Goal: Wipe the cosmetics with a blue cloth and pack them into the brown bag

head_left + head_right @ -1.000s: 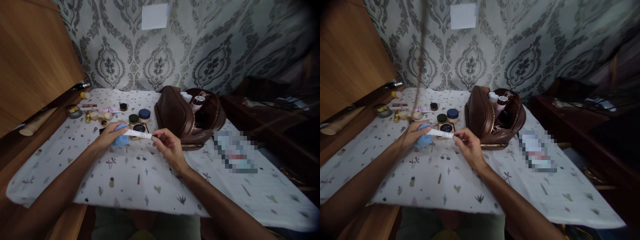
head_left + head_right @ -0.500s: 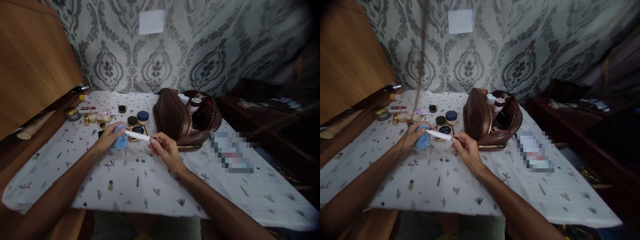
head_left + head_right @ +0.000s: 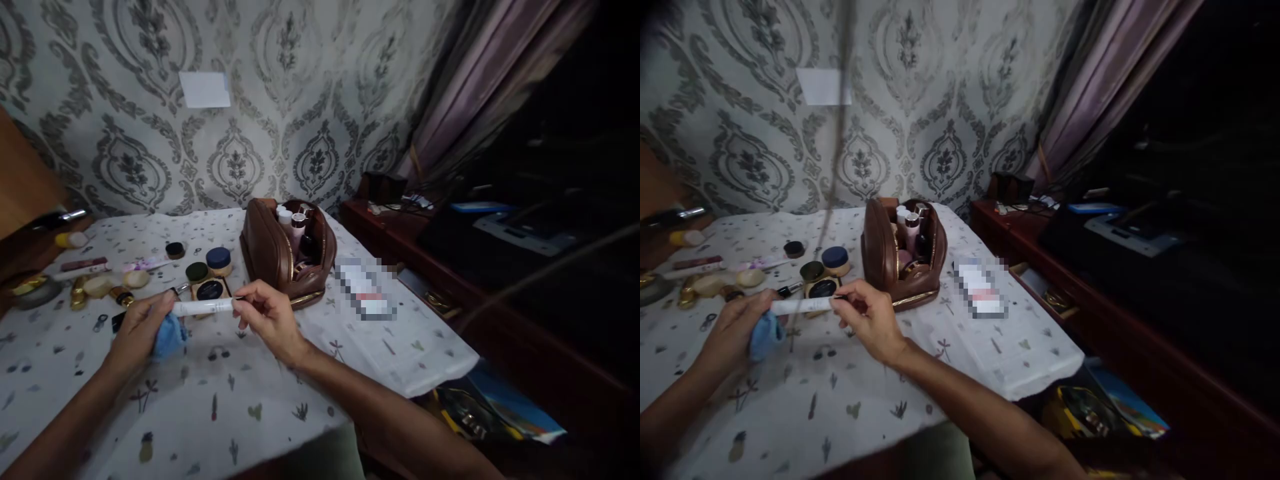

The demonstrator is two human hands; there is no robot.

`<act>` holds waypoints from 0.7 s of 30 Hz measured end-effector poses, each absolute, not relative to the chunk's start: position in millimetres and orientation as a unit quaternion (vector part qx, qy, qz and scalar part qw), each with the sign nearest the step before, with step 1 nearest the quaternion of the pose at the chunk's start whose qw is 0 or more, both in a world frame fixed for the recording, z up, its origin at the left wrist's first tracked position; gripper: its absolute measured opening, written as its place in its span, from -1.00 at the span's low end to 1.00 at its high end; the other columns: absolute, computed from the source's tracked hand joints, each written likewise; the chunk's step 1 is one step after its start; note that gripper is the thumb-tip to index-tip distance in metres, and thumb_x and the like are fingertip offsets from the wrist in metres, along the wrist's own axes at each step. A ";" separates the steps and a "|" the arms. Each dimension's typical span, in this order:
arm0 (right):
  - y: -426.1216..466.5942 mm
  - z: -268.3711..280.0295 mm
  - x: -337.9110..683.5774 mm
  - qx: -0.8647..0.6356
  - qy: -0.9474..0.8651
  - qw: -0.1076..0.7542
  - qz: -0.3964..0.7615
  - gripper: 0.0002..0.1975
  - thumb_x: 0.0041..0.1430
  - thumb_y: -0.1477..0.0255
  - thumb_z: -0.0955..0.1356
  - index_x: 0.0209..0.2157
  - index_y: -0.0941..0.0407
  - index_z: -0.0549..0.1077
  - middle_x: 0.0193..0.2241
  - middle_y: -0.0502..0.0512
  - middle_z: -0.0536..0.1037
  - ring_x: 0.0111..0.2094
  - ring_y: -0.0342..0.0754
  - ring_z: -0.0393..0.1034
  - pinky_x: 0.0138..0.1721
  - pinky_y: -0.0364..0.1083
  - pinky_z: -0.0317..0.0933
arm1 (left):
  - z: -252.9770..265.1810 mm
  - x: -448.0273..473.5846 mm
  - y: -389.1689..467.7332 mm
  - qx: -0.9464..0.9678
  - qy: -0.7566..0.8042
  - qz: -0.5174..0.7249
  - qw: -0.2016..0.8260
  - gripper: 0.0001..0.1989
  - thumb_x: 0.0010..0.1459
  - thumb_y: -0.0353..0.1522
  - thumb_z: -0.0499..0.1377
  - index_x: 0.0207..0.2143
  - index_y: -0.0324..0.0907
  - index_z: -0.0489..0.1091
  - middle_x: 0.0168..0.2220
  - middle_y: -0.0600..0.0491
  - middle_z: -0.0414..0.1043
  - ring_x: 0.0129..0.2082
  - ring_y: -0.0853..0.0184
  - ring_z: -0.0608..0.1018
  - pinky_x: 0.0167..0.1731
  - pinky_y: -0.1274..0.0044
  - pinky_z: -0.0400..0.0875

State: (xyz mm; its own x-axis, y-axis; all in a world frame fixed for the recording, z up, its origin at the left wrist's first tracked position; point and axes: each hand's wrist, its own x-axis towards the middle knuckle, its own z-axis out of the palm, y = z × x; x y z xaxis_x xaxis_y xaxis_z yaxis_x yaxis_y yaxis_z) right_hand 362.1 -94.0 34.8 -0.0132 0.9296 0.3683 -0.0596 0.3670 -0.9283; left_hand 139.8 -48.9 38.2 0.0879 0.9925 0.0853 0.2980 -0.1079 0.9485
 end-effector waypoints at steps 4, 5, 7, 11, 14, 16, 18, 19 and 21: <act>-109.6 55.7 386.8 -0.381 -0.579 0.621 0.367 -0.85 0.18 0.32 0.42 -0.27 0.09 0.44 -0.56 -0.13 0.39 -0.58 -0.22 0.36 -0.54 -0.21 0.20 | 53.9 164.5 -61.4 0.639 0.490 0.412 0.427 -0.45 0.11 0.11 0.13 -0.58 -0.19 0.35 -0.67 0.14 0.23 -0.67 0.46 0.24 -0.68 0.62 0.16; -114.1 62.9 395.9 -0.384 -0.575 0.628 0.356 -0.85 0.18 0.32 0.42 -0.27 0.09 0.44 -0.56 -0.12 0.39 -0.59 -0.23 0.34 -0.56 -0.21 0.19 | 58.5 172.1 -64.3 0.652 0.471 0.405 0.435 -0.45 0.13 0.10 0.11 -0.56 -0.19 0.37 -0.65 0.12 0.27 -0.66 0.45 0.26 -0.67 0.61 0.19; -122.8 79.6 417.4 -0.395 -0.570 0.644 0.323 -0.85 0.21 0.32 0.41 -0.26 0.09 0.44 -0.55 -0.11 0.42 -0.62 -0.24 0.30 -0.60 -0.22 0.17 | 67.4 188.6 -69.5 0.686 0.421 0.377 0.458 -0.46 0.21 0.08 0.03 -0.46 -0.19 0.44 -0.61 0.09 0.34 -0.65 0.42 0.34 -0.65 0.59 0.25; -133.9 115.2 465.8 -0.445 -0.537 0.694 0.177 -0.87 0.24 0.31 0.40 -0.29 0.07 0.44 -0.58 -0.08 0.43 -0.63 -0.20 0.27 -0.63 -0.19 0.16 | 80.9 227.7 -78.7 0.824 0.301 0.288 0.385 -0.60 0.33 -0.08 -0.02 -0.12 -0.10 0.50 -0.42 0.03 0.52 -0.51 0.33 0.52 -0.50 0.53 0.42; -133.7 132.7 497.4 -0.477 -0.526 0.701 0.066 -0.85 0.25 0.28 0.40 -0.29 0.06 0.44 -0.56 -0.06 0.44 -0.62 -0.18 0.26 -0.62 -0.16 0.16 | 83.8 260.8 -84.6 0.920 0.201 0.274 0.198 -0.72 0.36 -0.27 0.01 0.00 -0.09 0.44 -0.22 0.00 0.57 -0.29 0.29 0.59 -0.33 0.51 0.49; -130.0 137.1 512.5 -0.491 -0.542 0.681 0.022 -0.84 0.26 0.26 0.40 -0.27 0.05 0.44 -0.52 -0.03 0.44 -0.60 -0.17 0.28 -0.59 -0.15 0.19 | 82.8 281.3 -87.0 0.950 0.141 0.276 0.044 -0.72 0.34 -0.39 0.00 0.02 -0.19 0.40 -0.18 -0.08 0.55 -0.22 0.23 0.58 -0.36 0.47 0.50; -124.4 137.0 522.2 -0.504 -0.571 0.648 -0.006 -0.82 0.26 0.24 0.39 -0.23 0.05 0.44 -0.47 -0.01 0.45 -0.54 -0.15 0.33 -0.53 -0.14 0.23 | 82.1 297.9 -87.4 0.954 0.108 0.257 -0.108 -0.67 0.25 -0.50 0.00 0.03 -0.31 0.38 -0.12 -0.18 0.53 -0.15 0.14 0.56 -0.37 0.42 0.52; -121.1 136.1 525.1 -0.510 -0.588 0.627 -0.018 -0.82 0.27 0.25 0.38 -0.21 0.06 0.44 -0.45 -0.01 0.46 -0.51 -0.14 0.35 -0.50 -0.14 0.25 | 82.7 304.1 -86.8 0.950 0.104 0.242 -0.167 -0.65 0.19 -0.55 0.01 0.02 -0.35 0.38 -0.09 -0.23 0.51 -0.12 0.10 0.55 -0.36 0.39 0.52; -114.2 134.6 528.1 -0.515 -0.627 0.582 -0.046 -0.83 0.28 0.29 0.37 -0.17 0.07 0.43 -0.41 0.00 0.46 -0.47 -0.13 0.36 -0.45 -0.14 0.26 | 87.3 312.1 -83.7 0.944 0.117 0.197 -0.237 -0.61 0.07 -0.60 0.04 -0.04 -0.37 0.42 -0.07 -0.28 0.50 -0.07 0.04 0.52 -0.38 0.39 0.52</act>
